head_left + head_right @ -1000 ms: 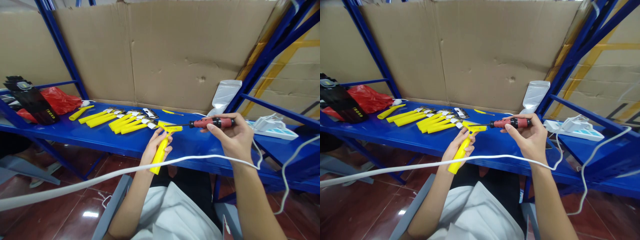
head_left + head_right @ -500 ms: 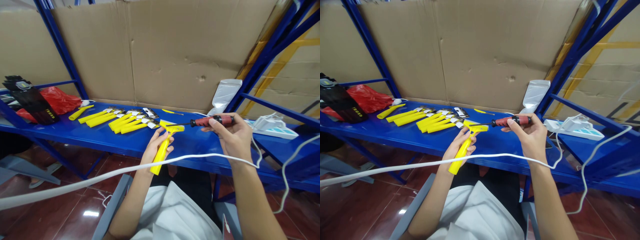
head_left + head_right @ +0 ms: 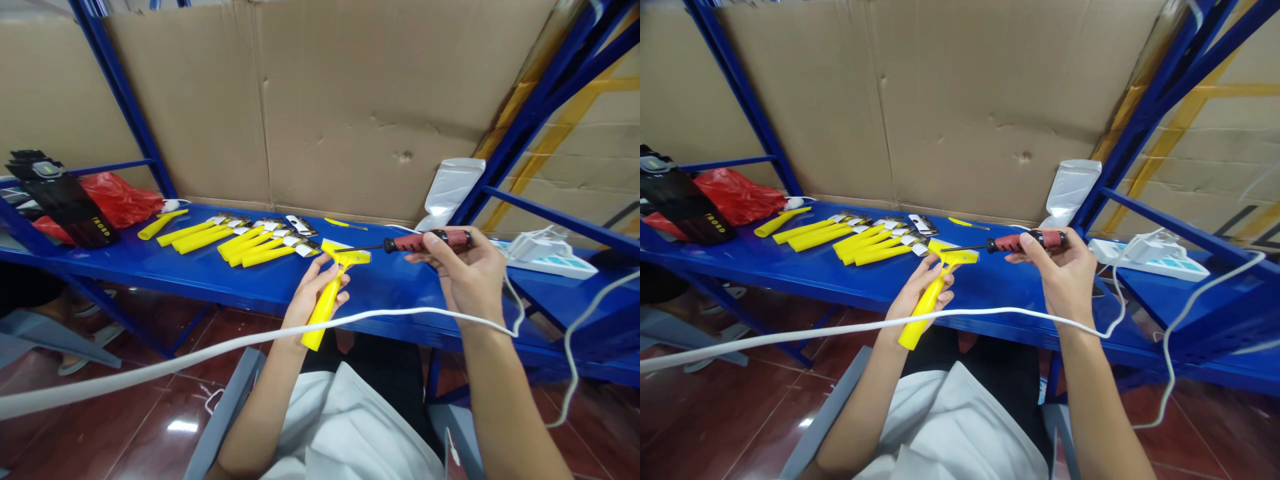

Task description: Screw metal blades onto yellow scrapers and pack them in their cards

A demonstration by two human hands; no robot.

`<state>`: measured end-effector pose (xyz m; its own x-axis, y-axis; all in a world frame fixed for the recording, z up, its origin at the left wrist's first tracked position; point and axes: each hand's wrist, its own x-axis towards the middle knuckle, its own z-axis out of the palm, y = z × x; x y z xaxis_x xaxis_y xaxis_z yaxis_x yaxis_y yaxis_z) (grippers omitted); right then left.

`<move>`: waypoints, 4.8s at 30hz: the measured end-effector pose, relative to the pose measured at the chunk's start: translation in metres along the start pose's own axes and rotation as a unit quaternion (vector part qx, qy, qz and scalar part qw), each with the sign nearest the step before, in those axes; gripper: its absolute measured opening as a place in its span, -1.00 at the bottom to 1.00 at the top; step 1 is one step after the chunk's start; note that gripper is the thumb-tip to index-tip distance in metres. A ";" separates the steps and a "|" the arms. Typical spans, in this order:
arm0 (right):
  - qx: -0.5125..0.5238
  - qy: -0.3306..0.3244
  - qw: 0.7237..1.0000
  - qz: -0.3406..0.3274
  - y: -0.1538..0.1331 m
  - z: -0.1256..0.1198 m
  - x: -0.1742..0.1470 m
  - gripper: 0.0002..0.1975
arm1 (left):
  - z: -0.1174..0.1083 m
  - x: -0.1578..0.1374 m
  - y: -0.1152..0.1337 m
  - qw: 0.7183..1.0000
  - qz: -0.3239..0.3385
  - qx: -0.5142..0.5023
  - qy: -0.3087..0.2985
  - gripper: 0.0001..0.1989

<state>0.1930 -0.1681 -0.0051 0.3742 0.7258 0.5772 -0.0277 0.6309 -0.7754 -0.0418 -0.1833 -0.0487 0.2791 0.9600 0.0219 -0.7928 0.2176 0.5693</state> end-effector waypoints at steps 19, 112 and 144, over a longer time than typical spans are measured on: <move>-0.056 0.019 0.993 -0.102 -0.010 0.004 -0.005 -0.55 | -0.002 0.000 -0.003 0.999 0.017 0.038 0.004 -0.56; -0.156 -0.194 0.926 -0.284 -0.039 -0.014 -0.019 -0.24 | -0.004 0.029 0.009 0.955 0.132 0.263 -0.025 -0.38; -0.161 -0.173 0.919 -0.316 -0.040 -0.019 -0.014 -0.21 | 0.000 0.024 0.010 0.950 0.107 0.290 -0.054 -0.43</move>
<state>0.2064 -0.2090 0.0131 -0.0970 0.3208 0.9422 0.3897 0.8833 -0.2606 -0.0435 -0.1584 -0.0422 0.2237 0.9407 0.2549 -0.4157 -0.1445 0.8980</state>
